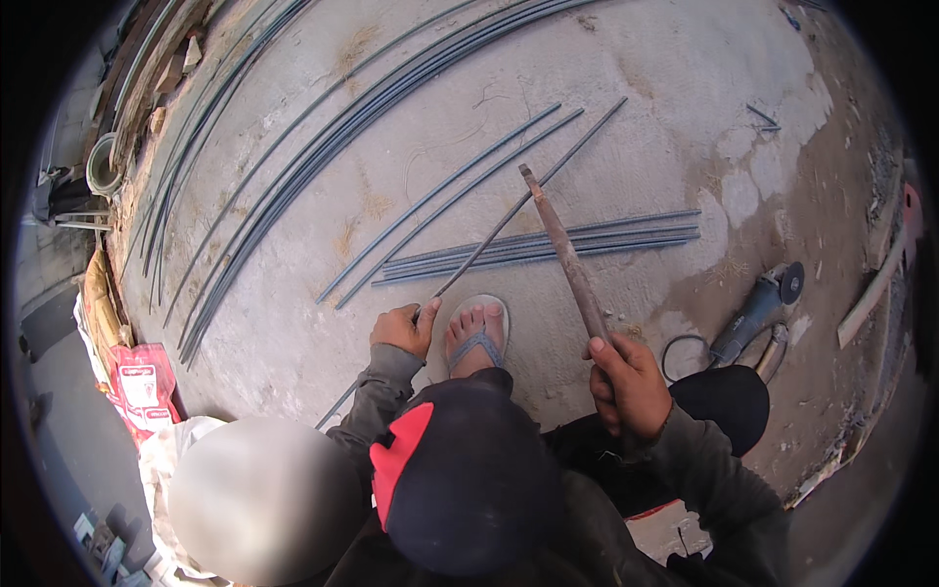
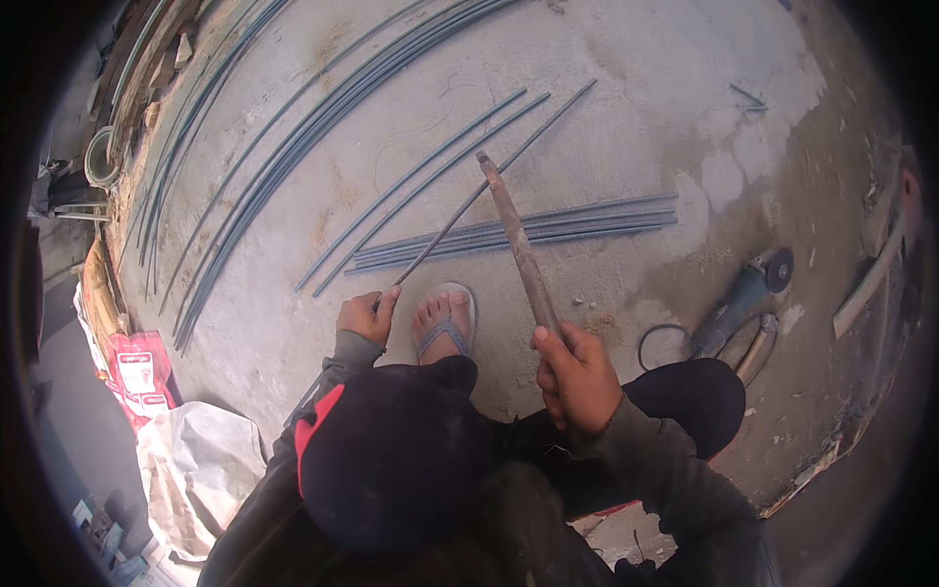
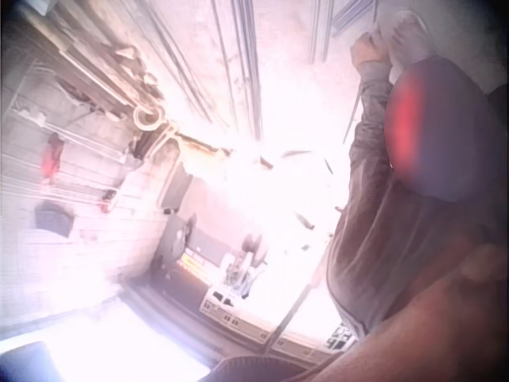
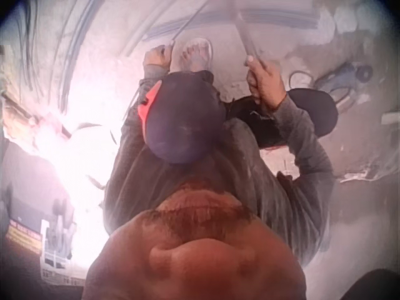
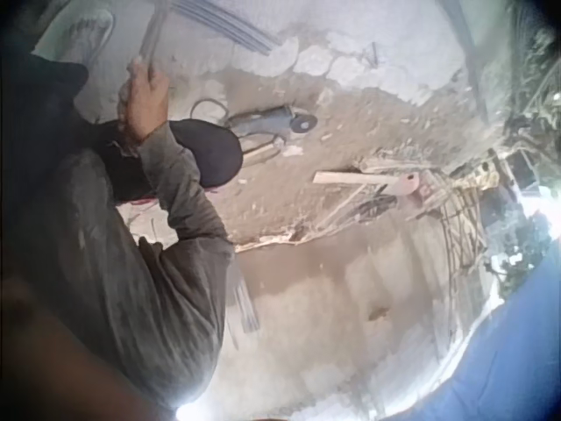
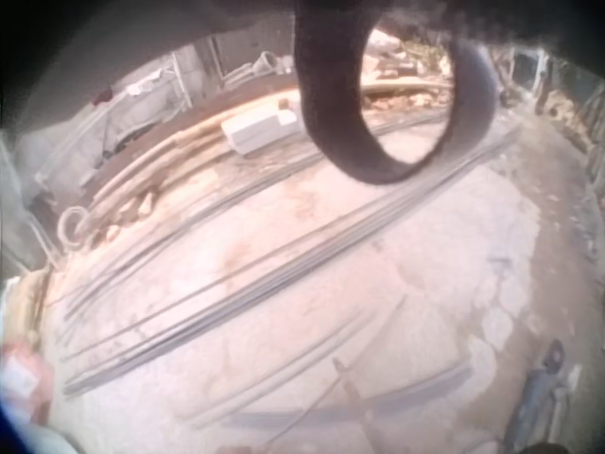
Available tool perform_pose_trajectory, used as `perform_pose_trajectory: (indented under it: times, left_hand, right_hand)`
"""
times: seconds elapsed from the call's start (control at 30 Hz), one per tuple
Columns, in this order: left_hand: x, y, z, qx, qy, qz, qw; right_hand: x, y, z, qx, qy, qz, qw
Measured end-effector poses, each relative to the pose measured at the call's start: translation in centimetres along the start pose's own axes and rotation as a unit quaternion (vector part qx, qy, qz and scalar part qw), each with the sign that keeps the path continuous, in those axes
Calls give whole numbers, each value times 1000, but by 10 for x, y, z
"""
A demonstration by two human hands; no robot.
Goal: The person bends several steel rods into a hook shape using a metal bar as a lever and a hammer to strike the bar. They then use an angle grinder to cut the rods to a specific length. The person works on the rods one by one, arranging them on the concrete floor.
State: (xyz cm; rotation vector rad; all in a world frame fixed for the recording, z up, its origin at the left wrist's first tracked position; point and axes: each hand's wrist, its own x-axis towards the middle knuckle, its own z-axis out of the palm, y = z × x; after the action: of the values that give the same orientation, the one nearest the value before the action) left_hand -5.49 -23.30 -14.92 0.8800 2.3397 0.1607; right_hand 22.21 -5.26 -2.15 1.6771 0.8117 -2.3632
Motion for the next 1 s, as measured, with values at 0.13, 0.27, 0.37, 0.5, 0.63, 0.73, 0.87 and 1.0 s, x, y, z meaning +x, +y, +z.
perform_pose_trajectory:
  times: [0.13, 0.27, 0.37, 0.5, 0.63, 0.73, 0.87, 1.0]
  left_hand:
    - [2, 8, -16, -46, 27, 30, 998]
    - [31, 65, -13, -89, 100, 117, 984]
    - [68, 121, -5, -77, 29, 106, 991]
    - [114, 113, 40, -18, 188, 254, 949]
    - [113, 51, 62, 33, 236, 224, 945]
    - [103, 6, 63, 21, 241, 202, 949]
    - [104, 20, 61, 0, 200, 235, 951]
    - [113, 27, 78, 84, 173, 239, 952]
  right_hand:
    - [0, -8, -29, -23, -57, -43, 997]
    - [-32, -56, -61, -97, -8, -112, 989]
    - [-45, -80, -99, -503, 204, -383, 747]
    - [-72, -88, -104, -479, 288, -391, 731]
    - [-81, -45, -106, -325, 350, -381, 792]
    - [-96, -36, -104, -269, 340, -339, 835]
    - [-97, -31, -99, -275, 340, -390, 810]
    - [-102, -35, -76, -284, 328, -415, 800]
